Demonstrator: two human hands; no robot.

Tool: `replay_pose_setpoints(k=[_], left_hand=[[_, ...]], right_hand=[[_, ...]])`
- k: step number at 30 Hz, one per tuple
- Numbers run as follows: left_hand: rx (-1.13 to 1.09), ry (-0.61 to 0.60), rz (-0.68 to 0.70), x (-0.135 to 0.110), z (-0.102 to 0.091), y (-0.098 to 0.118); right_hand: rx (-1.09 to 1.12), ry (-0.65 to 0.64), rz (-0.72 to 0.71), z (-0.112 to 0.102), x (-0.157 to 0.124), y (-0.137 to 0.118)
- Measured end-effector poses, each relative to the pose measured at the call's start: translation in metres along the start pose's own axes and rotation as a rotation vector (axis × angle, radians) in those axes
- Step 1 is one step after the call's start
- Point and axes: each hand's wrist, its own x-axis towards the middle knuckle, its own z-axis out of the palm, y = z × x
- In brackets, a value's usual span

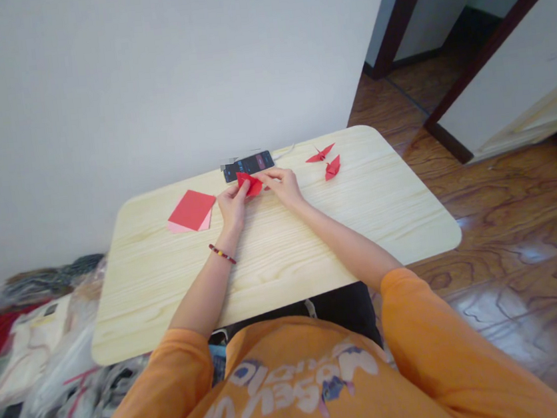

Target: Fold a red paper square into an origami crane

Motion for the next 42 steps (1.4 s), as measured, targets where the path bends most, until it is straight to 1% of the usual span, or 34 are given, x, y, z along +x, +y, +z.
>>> replay_pose_setpoints(k=[3,5,9,15,22,27,30,35,38,42], left_hand=[[-0.030,-0.044,-0.006,0.001,0.000,0.002],[-0.034,-0.072,-0.007,0.001,-0.001,0.003],[-0.021,-0.120,-0.004,0.001,-0.001,0.005],[0.011,-0.141,-0.001,0.001,-0.002,0.004],[0.027,-0.173,-0.010,-0.003,-0.001,0.010],[0.011,-0.165,-0.026,-0.006,0.000,0.014],[0.040,-0.143,-0.030,-0.006,0.001,0.015],[0.091,-0.077,0.038,-0.004,0.000,0.016],[0.055,-0.073,0.065,-0.004,0.001,0.017],[0.116,-0.055,0.130,-0.002,0.001,0.014]], right_hand=[[0.175,-0.042,0.148,-0.003,0.004,0.003],[0.255,-0.074,0.219,-0.005,0.005,0.002],[0.347,-0.105,0.273,-0.006,0.004,0.000],[0.358,-0.120,0.361,-0.006,0.004,0.000],[0.365,-0.119,0.386,-0.007,0.005,0.001],[0.374,-0.115,0.394,-0.007,0.005,0.002],[0.363,-0.134,0.399,-0.007,0.004,0.003],[0.338,-0.137,0.431,-0.006,0.003,0.000],[0.328,-0.140,0.432,-0.006,0.002,-0.002],[0.310,-0.158,0.430,-0.006,0.002,-0.004]])
